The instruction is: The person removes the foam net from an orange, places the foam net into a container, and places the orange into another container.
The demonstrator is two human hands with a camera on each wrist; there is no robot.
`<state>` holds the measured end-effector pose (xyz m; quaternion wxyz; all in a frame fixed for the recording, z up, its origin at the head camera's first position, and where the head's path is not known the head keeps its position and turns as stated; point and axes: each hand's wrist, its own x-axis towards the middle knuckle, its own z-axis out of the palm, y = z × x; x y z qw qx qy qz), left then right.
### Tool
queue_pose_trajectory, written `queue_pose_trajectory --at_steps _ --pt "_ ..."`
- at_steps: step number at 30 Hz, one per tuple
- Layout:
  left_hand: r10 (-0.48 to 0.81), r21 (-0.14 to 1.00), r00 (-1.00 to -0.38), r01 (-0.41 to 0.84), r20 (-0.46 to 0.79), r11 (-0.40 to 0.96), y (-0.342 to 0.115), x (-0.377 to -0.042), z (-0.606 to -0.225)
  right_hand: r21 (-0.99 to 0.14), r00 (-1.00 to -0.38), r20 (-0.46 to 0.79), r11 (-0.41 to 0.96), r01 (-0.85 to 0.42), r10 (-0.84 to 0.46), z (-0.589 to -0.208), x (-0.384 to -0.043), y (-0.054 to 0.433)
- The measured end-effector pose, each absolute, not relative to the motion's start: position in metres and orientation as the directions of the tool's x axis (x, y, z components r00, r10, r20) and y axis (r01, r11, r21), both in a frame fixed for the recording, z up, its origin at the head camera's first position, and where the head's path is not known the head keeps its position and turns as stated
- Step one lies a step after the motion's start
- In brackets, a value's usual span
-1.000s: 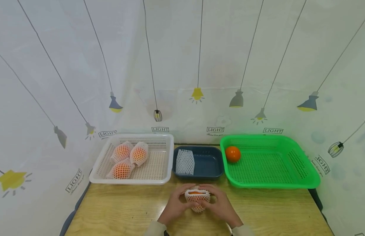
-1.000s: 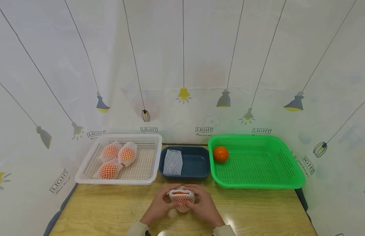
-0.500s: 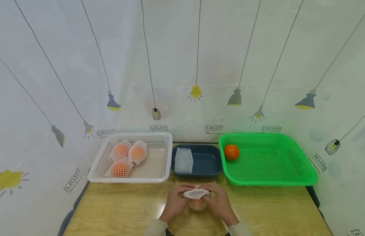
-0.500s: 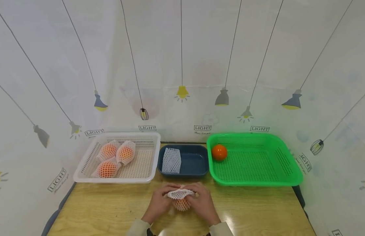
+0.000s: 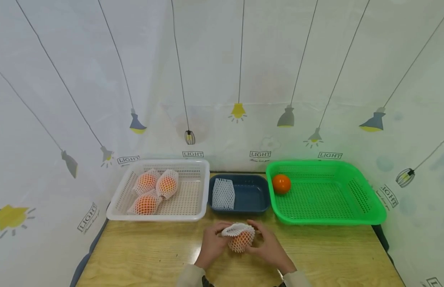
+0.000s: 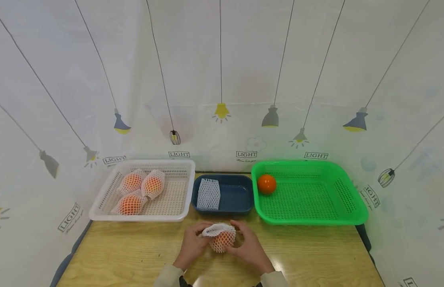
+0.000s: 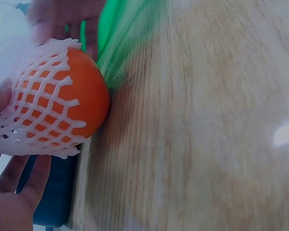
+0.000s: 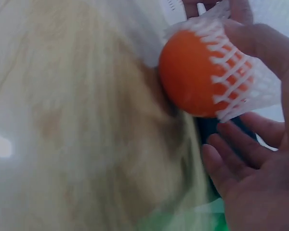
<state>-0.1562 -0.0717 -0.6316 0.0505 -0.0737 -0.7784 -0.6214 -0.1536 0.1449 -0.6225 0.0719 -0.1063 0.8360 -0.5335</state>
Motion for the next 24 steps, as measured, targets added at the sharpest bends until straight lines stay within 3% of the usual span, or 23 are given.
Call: queue_pose_trajectory --at_steps 6,14,24 --pt "0.019 0.967 -0.989 0.145 0.144 0.209 -0.071 -0.154 -0.628 -0.879 -0.957 -0.039 0.465 -0.103 -0.286 -0.637 -0.149 0.143" --pt "-0.008 0.981 -0.99 0.141 0.143 0.133 -0.065 -0.151 -0.629 -0.887 -0.972 -0.05 0.457 -0.062 -0.228 -0.641 -0.145 0.138" --pt "0.003 0.981 -1.0 -0.028 -0.029 0.192 -0.067 -0.153 -0.623 -0.907 -0.974 -0.091 0.422 -0.005 -0.208 -0.643 -0.144 0.137"
